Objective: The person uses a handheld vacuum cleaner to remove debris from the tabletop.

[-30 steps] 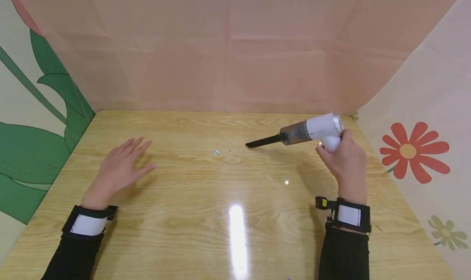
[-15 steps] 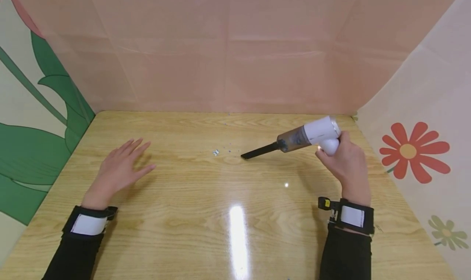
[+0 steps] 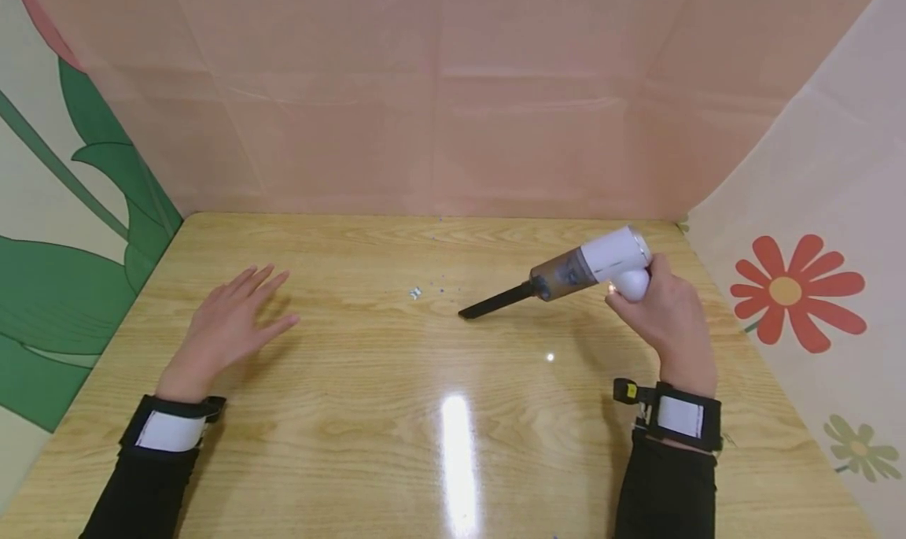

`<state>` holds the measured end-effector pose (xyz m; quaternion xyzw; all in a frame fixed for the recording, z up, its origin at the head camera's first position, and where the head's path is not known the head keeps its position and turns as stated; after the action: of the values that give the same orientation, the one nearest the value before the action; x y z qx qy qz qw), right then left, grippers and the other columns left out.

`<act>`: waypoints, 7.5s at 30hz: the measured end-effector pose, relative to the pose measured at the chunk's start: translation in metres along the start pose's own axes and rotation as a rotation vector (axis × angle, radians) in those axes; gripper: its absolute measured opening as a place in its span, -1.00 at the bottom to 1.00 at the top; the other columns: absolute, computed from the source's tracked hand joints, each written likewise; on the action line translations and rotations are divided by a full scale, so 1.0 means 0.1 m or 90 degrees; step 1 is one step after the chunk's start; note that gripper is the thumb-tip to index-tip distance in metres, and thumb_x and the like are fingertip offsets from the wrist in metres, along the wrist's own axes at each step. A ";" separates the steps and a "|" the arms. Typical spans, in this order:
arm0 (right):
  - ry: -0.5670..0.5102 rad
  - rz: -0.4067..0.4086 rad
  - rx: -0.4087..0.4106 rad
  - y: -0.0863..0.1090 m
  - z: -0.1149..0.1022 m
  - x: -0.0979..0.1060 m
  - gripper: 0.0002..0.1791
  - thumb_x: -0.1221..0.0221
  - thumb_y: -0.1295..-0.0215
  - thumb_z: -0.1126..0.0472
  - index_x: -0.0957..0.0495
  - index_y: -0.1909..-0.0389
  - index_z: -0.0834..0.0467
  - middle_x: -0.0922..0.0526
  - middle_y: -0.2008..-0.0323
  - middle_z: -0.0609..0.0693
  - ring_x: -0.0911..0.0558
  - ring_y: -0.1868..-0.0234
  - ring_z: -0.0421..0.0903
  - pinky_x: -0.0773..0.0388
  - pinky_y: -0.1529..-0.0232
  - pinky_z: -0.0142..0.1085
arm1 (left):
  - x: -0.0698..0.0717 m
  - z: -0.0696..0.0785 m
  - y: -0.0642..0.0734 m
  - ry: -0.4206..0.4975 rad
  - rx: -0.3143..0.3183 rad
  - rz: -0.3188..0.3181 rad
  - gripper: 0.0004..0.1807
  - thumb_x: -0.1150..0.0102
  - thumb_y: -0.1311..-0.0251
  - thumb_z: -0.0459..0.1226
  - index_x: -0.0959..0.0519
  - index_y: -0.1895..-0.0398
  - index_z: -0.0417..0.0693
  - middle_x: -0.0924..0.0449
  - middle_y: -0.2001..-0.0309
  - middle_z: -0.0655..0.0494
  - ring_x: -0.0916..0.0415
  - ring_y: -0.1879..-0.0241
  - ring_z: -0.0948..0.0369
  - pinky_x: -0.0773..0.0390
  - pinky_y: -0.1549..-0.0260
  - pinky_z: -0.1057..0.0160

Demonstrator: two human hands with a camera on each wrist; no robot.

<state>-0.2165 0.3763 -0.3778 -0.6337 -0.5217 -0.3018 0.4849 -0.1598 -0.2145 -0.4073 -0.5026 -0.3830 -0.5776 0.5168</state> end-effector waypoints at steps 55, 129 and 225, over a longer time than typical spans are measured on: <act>-0.010 0.213 0.150 -0.16 -0.75 -0.56 -0.40 -0.35 -0.09 0.19 -0.34 0.06 0.55 -0.55 0.47 0.46 -0.56 0.61 0.38 -0.49 0.66 0.22 | 0.08 -0.44 -0.02 0.020 0.061 0.057 -0.11 -0.05 -0.30 0.25 -0.21 -0.50 -0.15 -0.10 -0.47 -0.32 -0.01 -0.43 -0.28 -0.07 -0.28 -0.40; 0.034 0.225 0.152 0.22 -0.23 -0.25 -0.28 -0.37 0.09 0.17 -0.33 0.05 0.61 -0.49 0.55 0.44 -0.45 0.75 0.28 -0.36 0.79 0.15 | 0.11 0.44 -0.07 -0.055 -0.084 -0.027 -0.12 -0.14 -0.22 0.27 -0.21 -0.53 0.11 -0.10 -0.52 -0.08 0.00 -0.49 -0.10 -0.02 -0.34 -0.35; -0.049 -0.207 -0.179 -1.05 -0.67 -1.26 -0.20 -0.21 -0.25 -0.09 -0.30 -0.21 0.51 -0.54 0.08 0.42 -0.56 0.16 0.20 -0.56 0.17 -0.02 | -0.20 0.21 -1.06 -0.020 -0.072 0.049 -0.22 -0.08 -0.32 0.19 -0.28 -0.48 0.01 -0.21 -0.47 -0.10 -0.08 -0.46 -0.09 -0.09 -0.36 -0.26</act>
<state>-0.3431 0.2664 -0.4346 -0.6134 -0.5879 -0.4216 0.3167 -0.2606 -0.1718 -0.4139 -0.5546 -0.3383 -0.5701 0.5030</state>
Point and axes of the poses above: each hand's wrist, its own y-axis away from the middle knuckle, its own x-axis out of the back of the hand, z = x × y, the point moved 2 cm from there along -y, towards the middle knuckle
